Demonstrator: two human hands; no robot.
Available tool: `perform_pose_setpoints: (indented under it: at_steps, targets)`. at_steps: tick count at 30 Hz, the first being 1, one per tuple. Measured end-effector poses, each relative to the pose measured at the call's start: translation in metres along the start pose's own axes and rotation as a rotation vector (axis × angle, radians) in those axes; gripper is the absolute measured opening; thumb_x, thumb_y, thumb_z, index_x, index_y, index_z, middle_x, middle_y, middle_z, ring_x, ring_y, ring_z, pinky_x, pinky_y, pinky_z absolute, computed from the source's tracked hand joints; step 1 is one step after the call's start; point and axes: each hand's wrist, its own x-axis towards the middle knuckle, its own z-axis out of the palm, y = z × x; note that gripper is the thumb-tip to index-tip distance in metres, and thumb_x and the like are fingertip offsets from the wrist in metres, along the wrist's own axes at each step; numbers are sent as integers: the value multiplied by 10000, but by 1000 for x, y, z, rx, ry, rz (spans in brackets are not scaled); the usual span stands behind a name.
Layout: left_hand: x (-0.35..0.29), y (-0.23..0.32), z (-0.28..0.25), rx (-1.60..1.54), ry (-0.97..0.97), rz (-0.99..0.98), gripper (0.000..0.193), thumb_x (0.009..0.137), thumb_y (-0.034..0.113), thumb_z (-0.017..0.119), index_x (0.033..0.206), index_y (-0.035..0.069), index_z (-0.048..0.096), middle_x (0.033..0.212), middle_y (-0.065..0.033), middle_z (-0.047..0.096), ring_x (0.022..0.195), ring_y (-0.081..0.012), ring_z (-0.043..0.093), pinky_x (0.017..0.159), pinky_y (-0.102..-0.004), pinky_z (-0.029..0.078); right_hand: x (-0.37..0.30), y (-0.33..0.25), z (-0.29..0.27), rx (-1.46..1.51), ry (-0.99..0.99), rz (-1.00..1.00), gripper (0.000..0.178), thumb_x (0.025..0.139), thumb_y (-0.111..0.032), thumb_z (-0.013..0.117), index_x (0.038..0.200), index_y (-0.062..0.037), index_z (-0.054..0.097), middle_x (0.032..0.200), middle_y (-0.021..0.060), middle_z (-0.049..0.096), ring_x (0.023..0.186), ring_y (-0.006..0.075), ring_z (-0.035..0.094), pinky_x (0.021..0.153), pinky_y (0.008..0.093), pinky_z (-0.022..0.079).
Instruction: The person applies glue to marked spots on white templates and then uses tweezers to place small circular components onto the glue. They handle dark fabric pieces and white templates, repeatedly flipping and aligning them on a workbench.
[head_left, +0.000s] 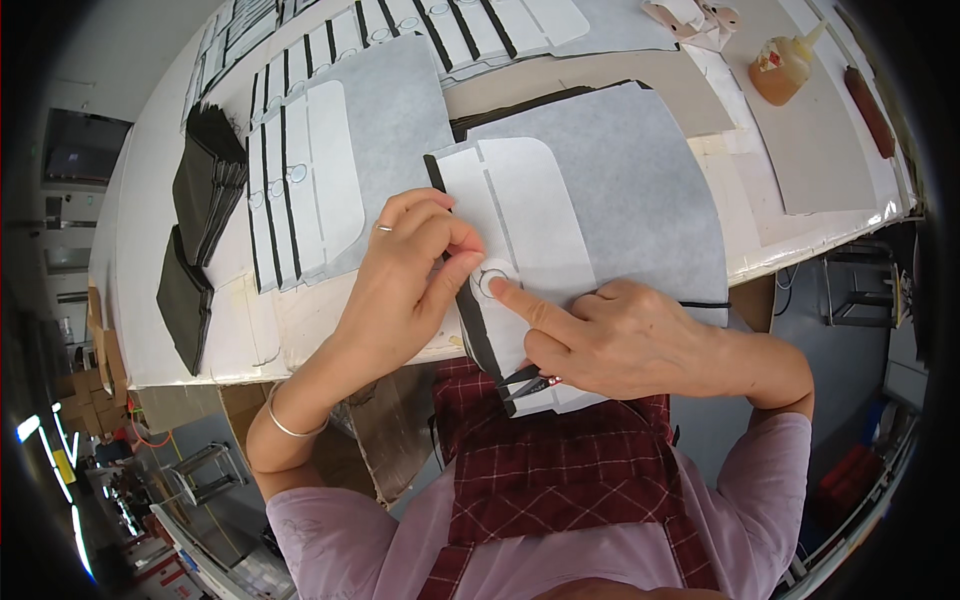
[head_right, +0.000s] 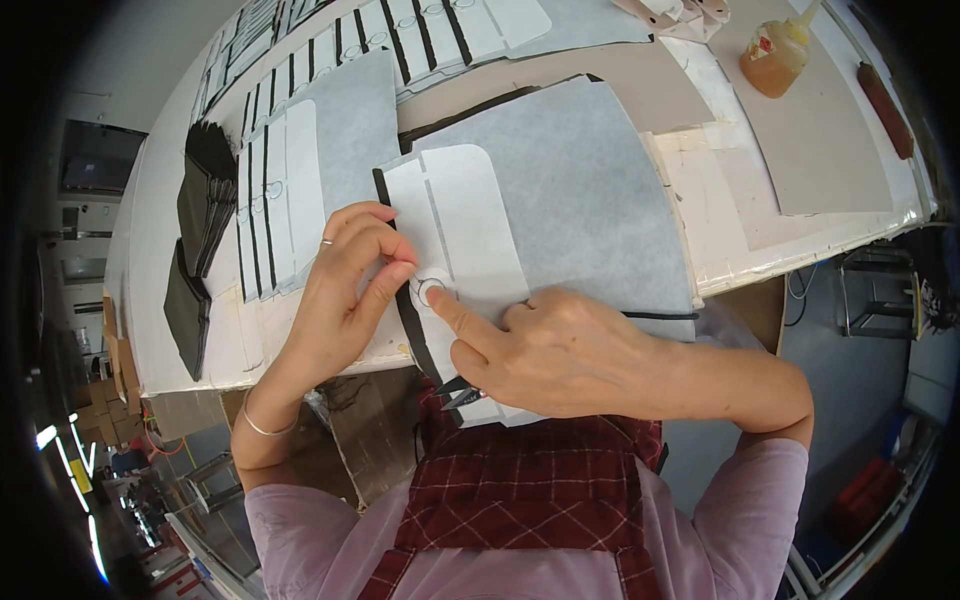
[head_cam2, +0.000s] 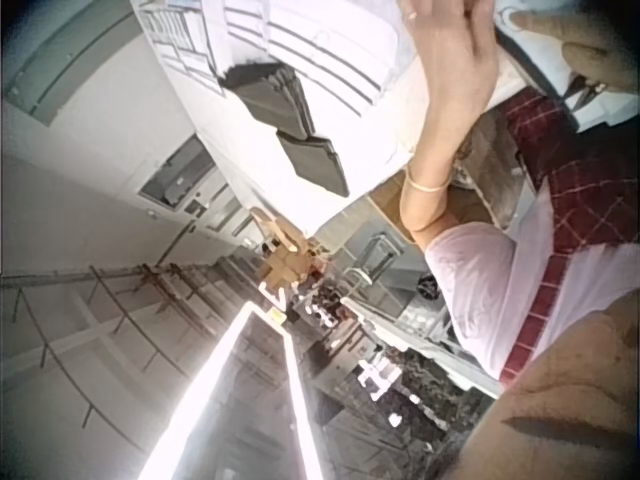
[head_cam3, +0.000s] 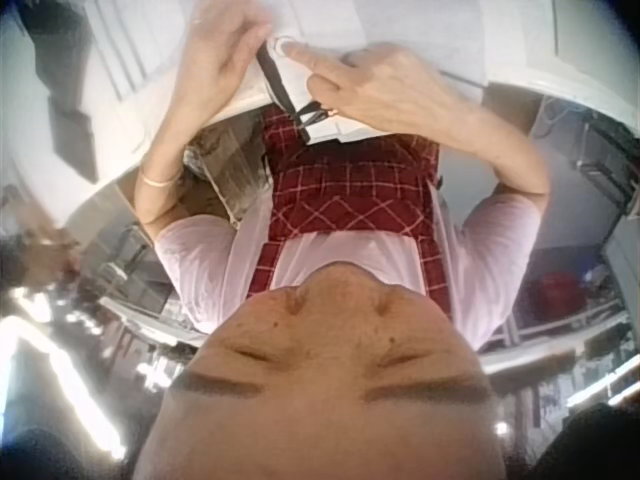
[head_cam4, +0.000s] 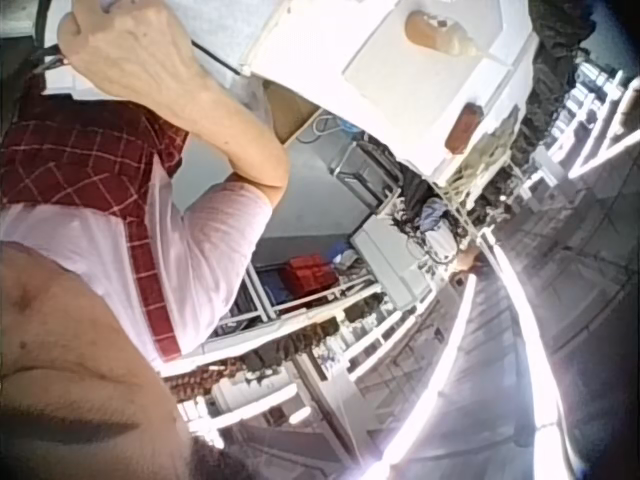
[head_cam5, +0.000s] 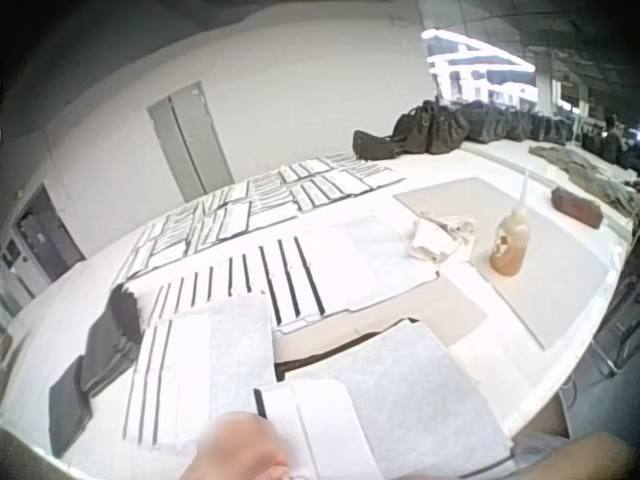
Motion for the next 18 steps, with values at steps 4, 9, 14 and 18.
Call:
perform_pose_setpoints:
  at_steps: [4,9,14,18]
  targets:
    - [-2,4,-1,167,-56,95,129,839,60,741,916,44,638,929,-81,617,1140,-347,537,937,-431,428,0,1,-1,-3,-13,-1,105,770,-144,644,720,-67,591,1262,206,671,417,65,476,397,232,407]
    - [-2,0,-1,-51,-19,-43,117,843,58,737,899,38,636,936,-86,615,1139,-350,532,953,-439,424,0,0,2,18,11,3,99,770,-134,641,718,-65,592,1264,205,671,416,67,473,394,229,408]
    - [-3,4,-1,74,-62,53,127,857,59,732,925,24,632,930,-95,607,1143,-359,522,943,-441,430,1,0,-1,9,-8,4,97,776,-129,639,722,-61,596,1263,201,671,420,70,485,395,233,415]
    - [-3,0,-1,-95,-10,-60,129,863,61,729,933,20,629,931,-98,606,1147,-362,520,943,-446,432,0,1,-1,27,-18,8,101,785,-130,637,722,-60,599,1261,199,670,424,73,494,395,236,417]
